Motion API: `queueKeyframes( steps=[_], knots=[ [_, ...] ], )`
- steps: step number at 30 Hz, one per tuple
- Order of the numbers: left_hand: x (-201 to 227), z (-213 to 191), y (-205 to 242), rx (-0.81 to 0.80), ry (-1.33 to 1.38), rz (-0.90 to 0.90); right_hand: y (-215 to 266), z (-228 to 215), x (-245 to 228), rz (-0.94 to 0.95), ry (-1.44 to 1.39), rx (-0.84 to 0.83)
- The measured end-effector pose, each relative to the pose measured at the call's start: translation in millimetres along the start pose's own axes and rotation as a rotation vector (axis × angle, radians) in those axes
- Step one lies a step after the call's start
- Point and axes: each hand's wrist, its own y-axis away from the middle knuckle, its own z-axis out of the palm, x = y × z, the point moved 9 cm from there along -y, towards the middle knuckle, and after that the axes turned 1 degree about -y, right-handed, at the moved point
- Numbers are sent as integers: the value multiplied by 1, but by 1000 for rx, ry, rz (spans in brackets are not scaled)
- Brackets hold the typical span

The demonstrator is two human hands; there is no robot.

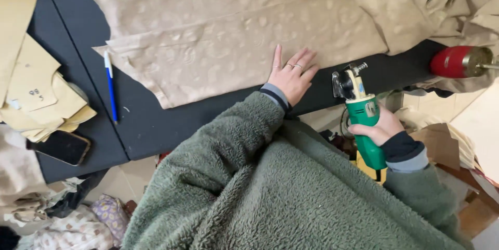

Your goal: The person is cutting fabric according to paper patterns using an electric rotary cutter.

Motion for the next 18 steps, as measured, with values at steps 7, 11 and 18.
queueKeyframes(
  steps=[7,11,18],
  knots=[
    [7,17,-8,18,-79,38,-21,1,-21,-43,9,66],
    [11,14,-10,3,-59,39,-26,-4,-22,34,29,74],
    [8,10,-9,-6,-67,20,-39,-5,-26,1,-1,43]
  ],
)
